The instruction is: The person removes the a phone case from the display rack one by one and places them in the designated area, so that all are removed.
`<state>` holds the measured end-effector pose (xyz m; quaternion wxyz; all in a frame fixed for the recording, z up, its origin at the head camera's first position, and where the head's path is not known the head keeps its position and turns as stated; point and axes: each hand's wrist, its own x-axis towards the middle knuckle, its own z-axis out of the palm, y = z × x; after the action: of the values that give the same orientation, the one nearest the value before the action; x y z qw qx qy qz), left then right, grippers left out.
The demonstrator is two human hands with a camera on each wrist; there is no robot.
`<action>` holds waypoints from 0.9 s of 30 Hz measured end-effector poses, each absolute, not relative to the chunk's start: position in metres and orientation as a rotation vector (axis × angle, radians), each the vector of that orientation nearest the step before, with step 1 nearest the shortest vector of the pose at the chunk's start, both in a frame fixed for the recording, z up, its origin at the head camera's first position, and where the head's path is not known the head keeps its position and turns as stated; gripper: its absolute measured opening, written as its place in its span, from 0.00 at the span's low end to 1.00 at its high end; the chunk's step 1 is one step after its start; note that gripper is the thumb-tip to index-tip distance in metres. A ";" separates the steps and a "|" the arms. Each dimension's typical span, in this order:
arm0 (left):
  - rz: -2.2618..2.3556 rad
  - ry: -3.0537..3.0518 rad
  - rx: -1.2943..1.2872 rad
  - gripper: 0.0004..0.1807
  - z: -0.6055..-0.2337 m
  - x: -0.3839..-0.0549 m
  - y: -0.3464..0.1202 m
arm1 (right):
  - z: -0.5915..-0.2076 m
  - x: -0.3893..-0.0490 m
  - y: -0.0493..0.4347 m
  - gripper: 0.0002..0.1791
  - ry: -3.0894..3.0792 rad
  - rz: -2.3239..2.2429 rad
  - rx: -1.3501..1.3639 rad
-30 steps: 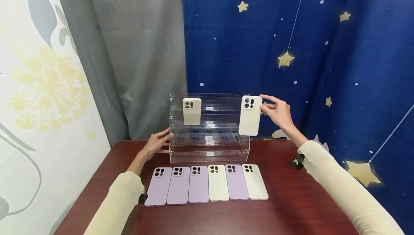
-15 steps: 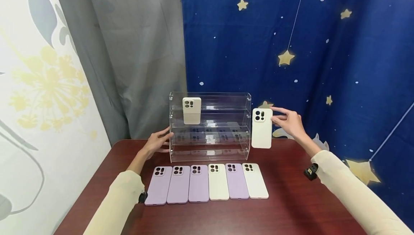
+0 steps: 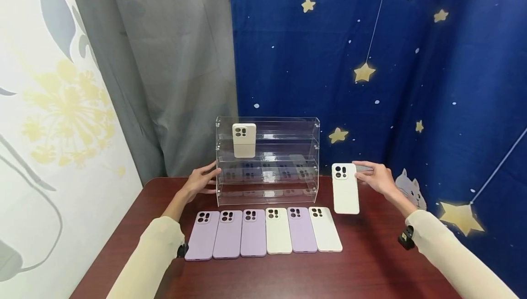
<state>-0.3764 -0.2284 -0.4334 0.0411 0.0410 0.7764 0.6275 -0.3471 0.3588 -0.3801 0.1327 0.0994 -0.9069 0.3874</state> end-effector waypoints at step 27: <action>1.938 2.376 0.122 0.38 -0.436 -0.378 -0.229 | -0.472 -0.336 0.367 0.23 -2.735 1.339 0.057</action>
<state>-0.3778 -0.2289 -0.4360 0.0365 0.0398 0.7738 0.6311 -0.3362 0.3669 -0.4721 0.0482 0.0187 -0.8970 0.4391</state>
